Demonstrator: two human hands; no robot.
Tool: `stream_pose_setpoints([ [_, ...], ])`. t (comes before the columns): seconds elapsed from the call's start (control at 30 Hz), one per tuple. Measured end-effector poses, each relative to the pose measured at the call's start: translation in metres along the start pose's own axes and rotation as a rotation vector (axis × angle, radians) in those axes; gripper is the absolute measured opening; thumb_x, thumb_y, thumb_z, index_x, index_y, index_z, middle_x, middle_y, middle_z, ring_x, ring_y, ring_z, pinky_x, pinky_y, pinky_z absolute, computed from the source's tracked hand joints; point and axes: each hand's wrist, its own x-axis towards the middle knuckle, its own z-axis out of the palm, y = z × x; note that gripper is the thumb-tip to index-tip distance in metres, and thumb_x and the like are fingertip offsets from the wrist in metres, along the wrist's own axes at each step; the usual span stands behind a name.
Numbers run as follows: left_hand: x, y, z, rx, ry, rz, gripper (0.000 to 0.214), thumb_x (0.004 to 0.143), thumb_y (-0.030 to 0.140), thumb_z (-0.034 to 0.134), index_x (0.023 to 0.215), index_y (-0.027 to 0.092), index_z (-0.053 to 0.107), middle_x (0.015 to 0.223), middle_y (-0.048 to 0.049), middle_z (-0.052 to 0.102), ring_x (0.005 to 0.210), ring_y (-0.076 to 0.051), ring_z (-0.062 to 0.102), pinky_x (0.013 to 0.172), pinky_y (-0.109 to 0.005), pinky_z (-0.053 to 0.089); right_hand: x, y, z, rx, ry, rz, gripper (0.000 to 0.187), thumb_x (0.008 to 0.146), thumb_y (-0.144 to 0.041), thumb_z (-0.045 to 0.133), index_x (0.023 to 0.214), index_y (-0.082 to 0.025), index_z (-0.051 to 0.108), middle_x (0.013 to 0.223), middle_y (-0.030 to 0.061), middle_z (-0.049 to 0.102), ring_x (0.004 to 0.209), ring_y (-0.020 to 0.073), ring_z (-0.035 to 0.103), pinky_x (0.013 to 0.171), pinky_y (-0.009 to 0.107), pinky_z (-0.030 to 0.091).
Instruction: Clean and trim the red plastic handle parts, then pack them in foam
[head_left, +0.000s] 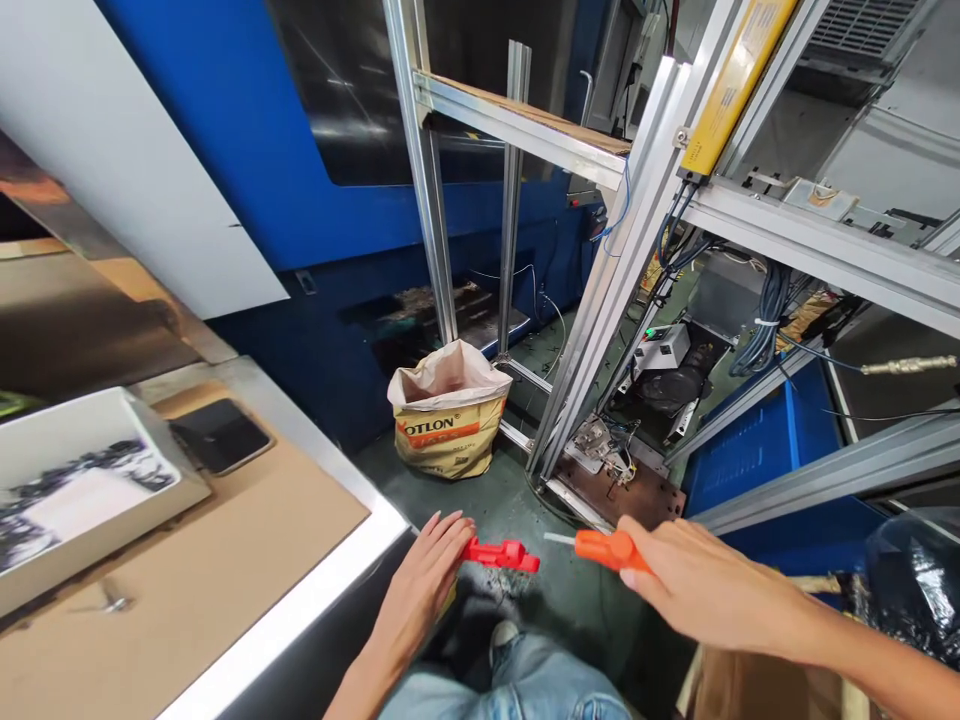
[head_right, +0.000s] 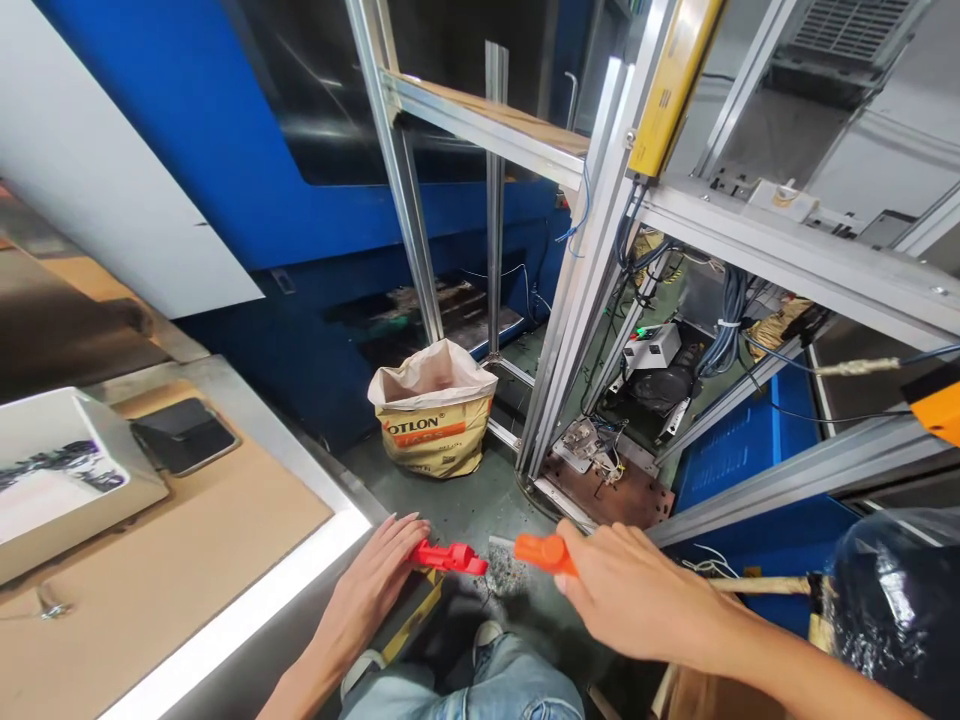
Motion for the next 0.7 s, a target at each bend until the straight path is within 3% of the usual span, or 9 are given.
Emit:
stream_pose_setpoints([
  [0.2, -0.001, 0.001, 0.008, -0.068, 0.055, -0.108, 0.034, 0.068, 0.032, 0.07, 0.101, 0.027, 0.074, 0.118, -0.0053, 0.073, 0.125, -0.032, 0.057, 0.122, -0.047, 0.02, 0.015, -0.008, -0.003, -0.059, -0.002, -0.043, 0.031, 0.098, -0.034, 0.031, 0.114, -0.019, 0.053, 0.091, 0.0111, 0.066, 0.084, 0.03, 0.062, 0.068, 0.035, 0.035],
  [0.43, -0.001, 0.014, 0.024, -0.336, 0.193, -0.375, 0.048, 0.062, 0.029, 0.08, 0.108, 0.026, 0.069, 0.128, -0.0079, 0.067, 0.136, -0.035, 0.044, 0.123, -0.049, 0.013, 0.029, -0.016, 0.008, -0.122, 0.015, -0.075, 0.031, 0.098, -0.031, 0.035, 0.121, -0.018, 0.051, 0.095, 0.0128, 0.067, 0.087, 0.0313, 0.064, 0.068, 0.035, 0.036],
  [0.5, 0.002, 0.02, 0.03, -0.511, 0.22, -0.481, 0.044, 0.069, 0.032, 0.076, 0.112, 0.025, 0.065, 0.123, -0.0069, 0.068, 0.132, -0.033, 0.049, 0.12, -0.053, 0.021, 0.028, -0.017, 0.013, -0.125, -0.01, -0.107, 0.029, 0.097, -0.03, 0.037, 0.12, -0.019, 0.052, 0.094, 0.0119, 0.068, 0.085, 0.0316, 0.065, 0.068, 0.035, 0.037],
  [0.6, 0.007, 0.027, 0.037, -0.859, 0.219, -0.673, 0.024, 0.085, 0.027, 0.059, 0.106, 0.016, 0.062, 0.105, -0.0117, 0.072, 0.114, -0.031, 0.064, 0.106, -0.054, 0.046, 0.026, -0.021, 0.018, -0.101, -0.014, -0.029, 0.031, 0.097, -0.027, 0.035, 0.12, -0.017, 0.053, 0.096, 0.0139, 0.068, 0.088, 0.0331, 0.066, 0.07, 0.036, 0.04],
  [0.7, 0.007, 0.034, 0.033, -1.183, 0.205, -0.814, 0.027, 0.091, 0.013, 0.043, 0.111, 0.009, 0.06, 0.096, -0.0142, 0.072, 0.1, -0.023, 0.071, 0.086, -0.035, 0.06, 0.028, -0.025, 0.024, -0.066, -0.093, -0.06, 0.034, 0.096, -0.025, 0.038, 0.125, -0.016, 0.053, 0.1, 0.0163, 0.069, 0.094, 0.0352, 0.066, 0.074, 0.038, 0.043],
])
